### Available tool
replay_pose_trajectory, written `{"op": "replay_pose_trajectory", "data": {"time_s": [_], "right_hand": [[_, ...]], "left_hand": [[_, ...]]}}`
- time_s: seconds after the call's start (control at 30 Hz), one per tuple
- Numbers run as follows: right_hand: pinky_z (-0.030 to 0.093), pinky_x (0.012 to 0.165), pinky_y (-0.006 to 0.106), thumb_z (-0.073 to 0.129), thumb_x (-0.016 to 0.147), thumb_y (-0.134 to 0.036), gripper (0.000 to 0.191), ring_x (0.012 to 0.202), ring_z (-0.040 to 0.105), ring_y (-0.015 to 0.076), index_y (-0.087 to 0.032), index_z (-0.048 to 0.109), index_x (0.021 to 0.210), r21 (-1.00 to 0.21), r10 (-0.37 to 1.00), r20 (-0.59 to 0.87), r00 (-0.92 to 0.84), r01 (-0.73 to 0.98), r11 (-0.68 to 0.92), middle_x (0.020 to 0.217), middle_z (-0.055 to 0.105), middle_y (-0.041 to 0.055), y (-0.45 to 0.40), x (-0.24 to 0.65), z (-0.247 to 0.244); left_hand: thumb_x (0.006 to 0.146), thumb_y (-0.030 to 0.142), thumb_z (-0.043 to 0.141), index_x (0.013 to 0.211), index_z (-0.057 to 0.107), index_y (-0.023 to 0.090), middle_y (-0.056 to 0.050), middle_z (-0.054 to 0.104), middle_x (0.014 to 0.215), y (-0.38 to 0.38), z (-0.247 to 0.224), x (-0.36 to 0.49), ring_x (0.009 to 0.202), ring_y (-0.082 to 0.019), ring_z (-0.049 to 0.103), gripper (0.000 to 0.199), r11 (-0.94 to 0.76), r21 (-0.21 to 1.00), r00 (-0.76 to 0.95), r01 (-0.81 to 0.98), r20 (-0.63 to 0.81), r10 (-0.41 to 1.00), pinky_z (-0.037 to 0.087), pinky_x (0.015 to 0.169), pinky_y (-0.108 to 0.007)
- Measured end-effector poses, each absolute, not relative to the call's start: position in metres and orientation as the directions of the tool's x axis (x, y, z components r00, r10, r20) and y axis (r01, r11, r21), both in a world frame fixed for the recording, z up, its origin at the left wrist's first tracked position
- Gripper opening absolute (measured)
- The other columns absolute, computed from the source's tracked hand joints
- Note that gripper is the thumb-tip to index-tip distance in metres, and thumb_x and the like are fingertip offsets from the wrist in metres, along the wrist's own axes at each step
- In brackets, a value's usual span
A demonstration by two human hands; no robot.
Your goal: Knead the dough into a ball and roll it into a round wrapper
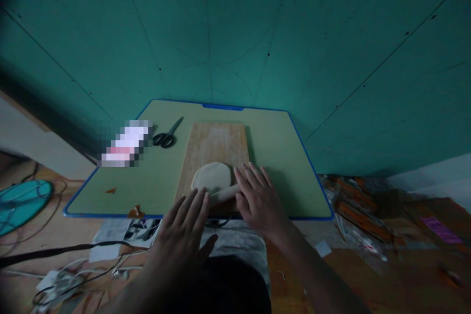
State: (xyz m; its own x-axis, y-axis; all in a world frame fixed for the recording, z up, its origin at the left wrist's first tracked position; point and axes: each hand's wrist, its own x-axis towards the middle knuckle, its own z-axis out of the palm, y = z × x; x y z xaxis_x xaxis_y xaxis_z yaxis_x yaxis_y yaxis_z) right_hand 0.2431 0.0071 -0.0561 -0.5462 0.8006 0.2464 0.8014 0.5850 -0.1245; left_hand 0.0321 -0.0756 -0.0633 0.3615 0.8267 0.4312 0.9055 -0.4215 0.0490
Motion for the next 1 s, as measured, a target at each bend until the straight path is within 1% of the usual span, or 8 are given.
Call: {"op": "replay_pose_trajectory", "data": {"time_s": [0.23,0.37,0.43,0.57,0.67,0.77,0.83,1.0], "right_hand": [[0.017,0.121,0.054,0.042,0.097,-0.031,0.050,0.147,0.031,0.0310,-0.018,0.051,0.145,-0.103,0.830,0.157,-0.536,0.827,0.553,0.155,0.043,0.0127,0.074,0.193,-0.036],[0.012,0.120,0.059,0.041,0.099,-0.033,0.047,0.146,0.032,0.0301,-0.022,0.053,0.143,-0.110,0.824,0.088,-0.560,0.816,0.567,0.154,0.045,0.0122,0.104,0.151,-0.028],[0.013,0.120,0.057,0.041,0.099,-0.034,0.045,0.143,0.037,0.0280,-0.022,0.056,0.140,-0.111,0.812,0.086,-0.577,0.804,0.584,0.150,0.050,0.0116,0.115,0.130,-0.026],[0.024,0.117,0.050,0.038,0.100,-0.032,0.038,0.131,0.050,0.0244,-0.023,0.064,0.127,-0.124,0.797,0.117,-0.592,0.788,0.604,0.136,0.062,0.0090,0.129,0.104,-0.026],[0.032,0.112,0.046,0.039,0.100,-0.030,0.037,0.124,0.054,0.0246,-0.023,0.065,0.124,-0.126,0.797,0.169,-0.580,0.789,0.601,0.131,0.065,0.0091,0.125,0.110,-0.028],[0.034,0.112,0.045,0.040,0.100,-0.033,0.040,0.128,0.051,0.0263,-0.020,0.061,0.131,-0.130,0.789,0.266,-0.554,0.790,0.599,0.138,0.061,0.0108,0.105,0.139,-0.035],[0.030,0.115,0.047,0.040,0.100,-0.039,0.046,0.133,0.046,0.0278,-0.017,0.058,0.136,-0.126,0.773,0.333,-0.540,0.787,0.604,0.143,0.057,0.0132,0.084,0.165,-0.042],[0.032,0.113,0.052,0.044,0.100,-0.045,0.046,0.134,0.045,0.0292,-0.017,0.057,0.134,-0.140,0.757,0.397,-0.519,0.781,0.609,0.142,0.056,0.0143,0.031,0.215,-0.063]], "left_hand": [[0.092,0.040,0.053,0.148,0.037,0.004,-0.023,0.050,0.147,-0.056,-0.062,0.018,0.137,-0.037,0.047,0.068,-0.468,0.021,0.412,0.884,0.441,0.797,0.045,0.107,-0.050],[0.096,0.029,0.048,0.147,0.040,0.010,-0.020,0.055,0.143,-0.046,-0.067,0.004,0.132,-0.032,0.053,0.056,-0.398,0.119,0.320,0.910,0.408,0.855,0.052,0.102,-0.045],[0.097,0.028,0.046,0.144,0.045,0.014,-0.017,0.058,0.140,-0.038,-0.071,-0.009,0.132,-0.031,0.054,0.048,-0.326,0.174,0.239,0.929,0.388,0.890,0.053,0.101,-0.046],[0.098,0.037,0.046,0.134,0.055,0.016,-0.018,0.060,0.137,-0.027,-0.073,-0.031,0.133,-0.035,0.052,0.043,-0.205,0.267,0.112,0.941,0.327,0.938,0.051,0.103,-0.054],[0.097,0.033,0.050,0.132,0.057,0.016,-0.017,0.062,0.132,-0.027,-0.067,-0.031,0.129,-0.033,0.056,0.039,-0.262,0.293,0.159,0.920,0.332,0.930,0.052,0.102,-0.053],[0.094,0.024,0.053,0.130,0.057,0.018,-0.013,0.066,0.127,-0.028,-0.059,-0.023,0.122,-0.029,0.060,0.037,-0.358,0.267,0.255,0.895,0.354,0.900,0.053,0.102,-0.050],[0.093,0.022,0.055,0.125,0.059,0.018,-0.013,0.066,0.126,-0.026,-0.054,-0.016,0.120,-0.029,0.062,0.033,-0.380,0.239,0.281,0.893,0.363,0.888,0.054,0.101,-0.049],[0.094,0.033,0.055,0.112,0.064,0.015,-0.016,0.069,0.122,-0.011,-0.042,-0.008,0.107,-0.030,0.069,0.026,-0.382,0.230,0.300,0.895,0.322,0.898,0.058,0.088,-0.045]]}}
